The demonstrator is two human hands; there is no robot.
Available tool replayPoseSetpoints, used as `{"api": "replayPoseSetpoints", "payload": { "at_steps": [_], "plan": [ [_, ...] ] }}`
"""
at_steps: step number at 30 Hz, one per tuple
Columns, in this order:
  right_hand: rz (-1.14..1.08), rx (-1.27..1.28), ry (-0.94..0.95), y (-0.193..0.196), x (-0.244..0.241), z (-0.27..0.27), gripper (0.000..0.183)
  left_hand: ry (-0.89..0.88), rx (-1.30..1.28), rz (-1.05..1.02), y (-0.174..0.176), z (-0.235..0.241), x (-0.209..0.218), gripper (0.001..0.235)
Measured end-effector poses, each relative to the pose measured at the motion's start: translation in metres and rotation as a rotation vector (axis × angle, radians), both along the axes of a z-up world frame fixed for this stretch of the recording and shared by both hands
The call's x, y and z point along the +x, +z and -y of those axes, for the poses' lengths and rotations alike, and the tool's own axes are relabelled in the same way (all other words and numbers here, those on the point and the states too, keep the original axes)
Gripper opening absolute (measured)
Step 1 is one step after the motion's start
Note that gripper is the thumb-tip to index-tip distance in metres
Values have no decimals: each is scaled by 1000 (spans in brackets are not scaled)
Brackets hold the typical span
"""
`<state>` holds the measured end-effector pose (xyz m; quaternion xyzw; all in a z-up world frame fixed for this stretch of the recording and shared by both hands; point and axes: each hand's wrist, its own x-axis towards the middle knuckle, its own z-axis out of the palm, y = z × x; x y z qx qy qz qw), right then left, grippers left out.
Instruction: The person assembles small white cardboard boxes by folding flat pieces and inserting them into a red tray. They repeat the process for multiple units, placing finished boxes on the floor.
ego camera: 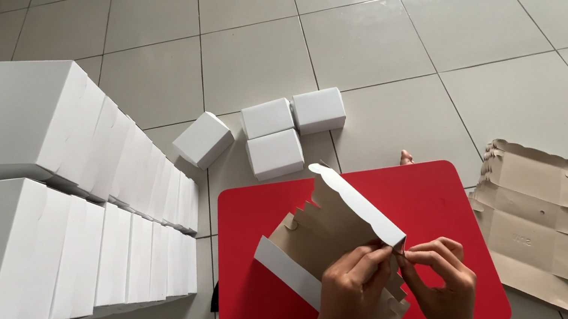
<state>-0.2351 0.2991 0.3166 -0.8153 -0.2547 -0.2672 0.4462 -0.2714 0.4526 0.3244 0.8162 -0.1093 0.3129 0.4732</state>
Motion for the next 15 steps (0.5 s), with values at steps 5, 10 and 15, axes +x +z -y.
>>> {"api": "replayPoseSetpoints", "payload": {
  "at_steps": [5,10,15],
  "plan": [
    [-82,54,-3,-8,0,1,9,14,16,41,0,1,1,11],
    [-86,85,-4,-10,-3,-1,8,34,67,78,-2,-1,0,9],
    [-90,138,-18,-10,-4,-3,8,15,64,47,-1,-3,-2,10]
  ]
}}
